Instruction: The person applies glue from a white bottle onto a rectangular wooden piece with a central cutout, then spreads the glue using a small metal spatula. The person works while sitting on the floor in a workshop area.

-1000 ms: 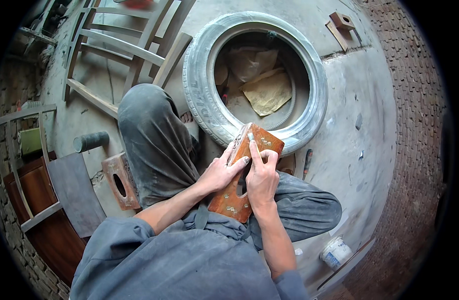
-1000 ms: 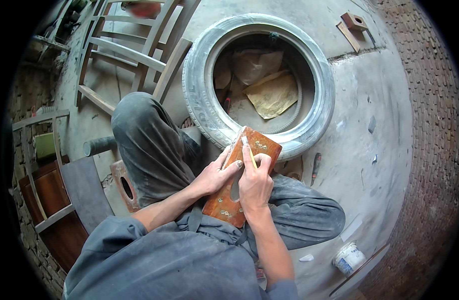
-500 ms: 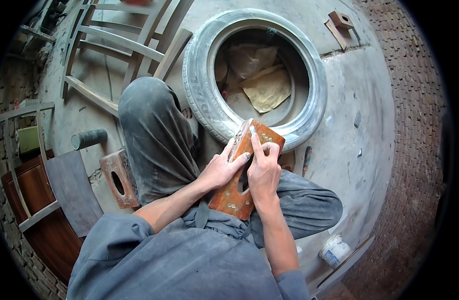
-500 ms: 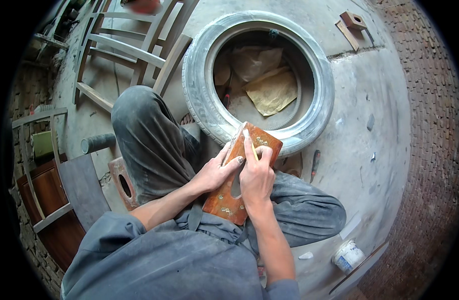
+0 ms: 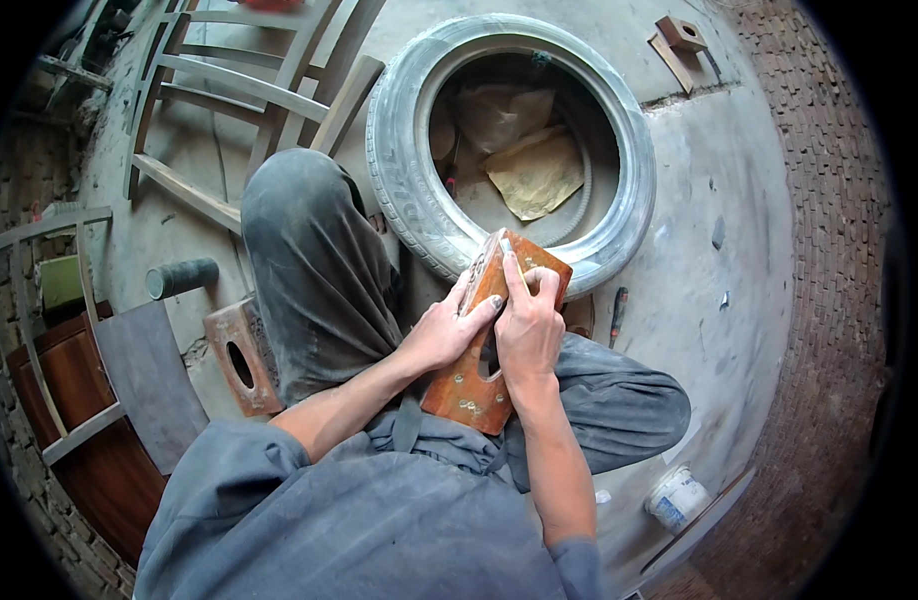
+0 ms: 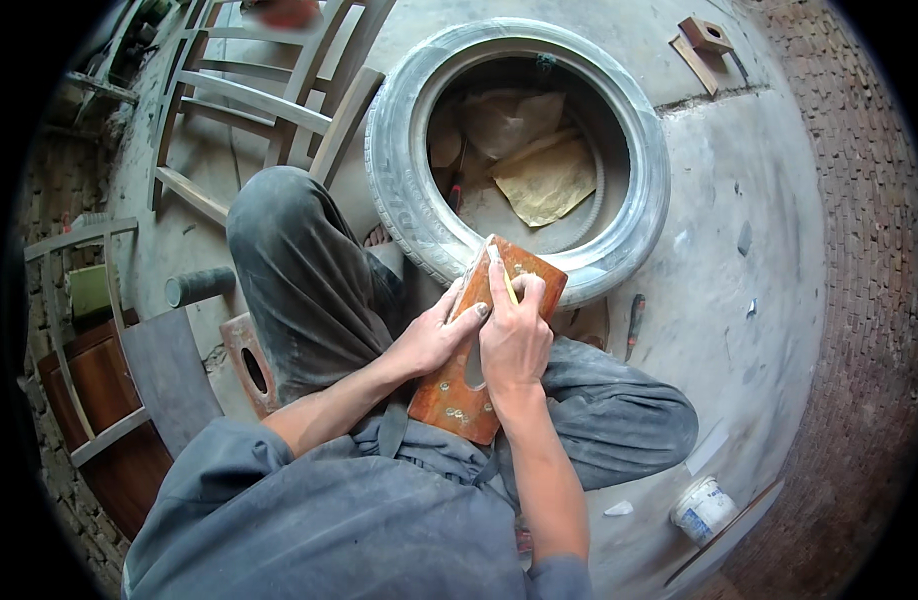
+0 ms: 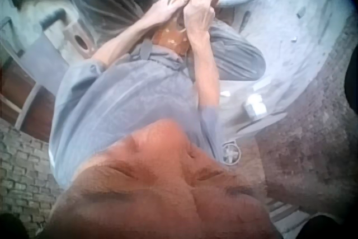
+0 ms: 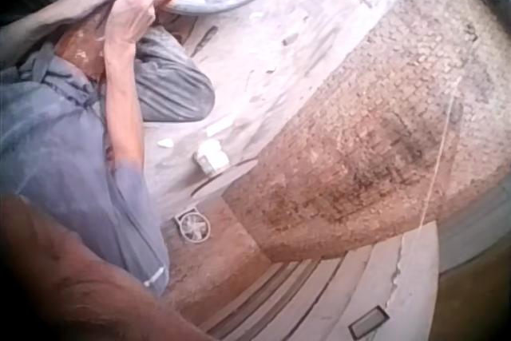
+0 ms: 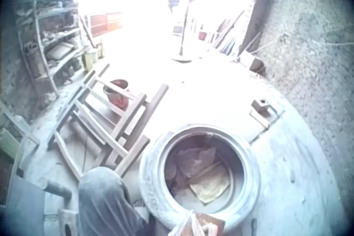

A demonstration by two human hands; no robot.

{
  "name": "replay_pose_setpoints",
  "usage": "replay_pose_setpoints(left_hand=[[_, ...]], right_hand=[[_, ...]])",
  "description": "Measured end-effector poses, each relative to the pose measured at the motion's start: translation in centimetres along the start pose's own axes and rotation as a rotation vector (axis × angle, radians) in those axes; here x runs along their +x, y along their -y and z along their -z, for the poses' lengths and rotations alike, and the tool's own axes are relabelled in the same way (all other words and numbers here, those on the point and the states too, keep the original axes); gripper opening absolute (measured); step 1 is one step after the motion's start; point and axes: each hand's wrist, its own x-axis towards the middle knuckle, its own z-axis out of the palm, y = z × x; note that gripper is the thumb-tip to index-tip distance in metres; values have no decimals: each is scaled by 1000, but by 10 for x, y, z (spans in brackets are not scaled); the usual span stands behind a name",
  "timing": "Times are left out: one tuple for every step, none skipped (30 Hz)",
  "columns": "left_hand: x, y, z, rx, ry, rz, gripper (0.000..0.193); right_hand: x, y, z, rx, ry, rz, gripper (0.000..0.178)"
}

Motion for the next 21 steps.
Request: replay_pose_setpoints(left_hand=[[1, 1, -1, -24, -2, -16, 91], [-2, 3, -1, -18, 9, 3, 91], [-1, 3, -1, 3, -17, -28, 90], [-2, 6, -3, 24, -43, -58, 90], [-1, 8, -5, 45, -69, -89, 90], [-3, 10, -7, 34, -69, -109, 88], [-1, 11, -6, 2, -46, -95, 89], [4, 10, -4, -30, -23, -80, 89], [7, 7, -2, -61, 1, -71, 89], [1, -3, 1, -61, 21, -55, 89], [3, 1, -2, -14, -14, -62, 91], [4, 7, -4, 32, -55, -67, 94], [5, 12, -6, 78, -96, -71, 96], [5, 17, -6, 78, -87, -64, 97], [6, 16, -6, 77, -76, -59, 98], [6, 16, -6, 76, -64, -53, 99], [7, 16, -6, 72, -65, -60, 100], [8, 17, -6, 69, -67, -64, 100], [8, 17, -6, 66, -68, -69, 100], [7, 16, -7, 58, -60, -62, 100], [4, 12, -5, 50, -55, -55, 101]], right_hand=[[-4, -1, -1, 8, -13, 7, 57], [-11, -4, -4, 17, -26, 14, 57], [-13, -4, -4, 27, -46, 27, 58], [-19, -1, -2, 63, -11, -10, 57], [-14, 1, -2, 37, -21, -2, 57], [-11, 1, -3, 10, -23, 0, 56], [-8, 2, -4, -16, -25, 2, 56], [-3, 4, -2, -9, 17, -38, 56], [-4, 3, -3, 0, -2, -28, 56], [-7, 0, -7, 8, -21, -18, 56], [-8, -2, -8, 16, -40, -9, 56], [-9, 1, -7, 27, -18, -25, 55], [-8, 1, -6, 35, -13, -21, 55], [-6, 1, -5, 43, -9, -16, 54], [-5, 1, -4, 49, -5, -13, 54], [-6, 2, -4, 65, -16, -20, 54], [-7, 3, -4, 81, -28, -26, 54], [-8, 4, -4, 98, -39, -32, 54], [-11, 3, -4, 106, -49, -26, 54], [-17, 0, -4, 115, -61, -19, 54], [-21, -1, -3, 124, -71, -10, 54]])
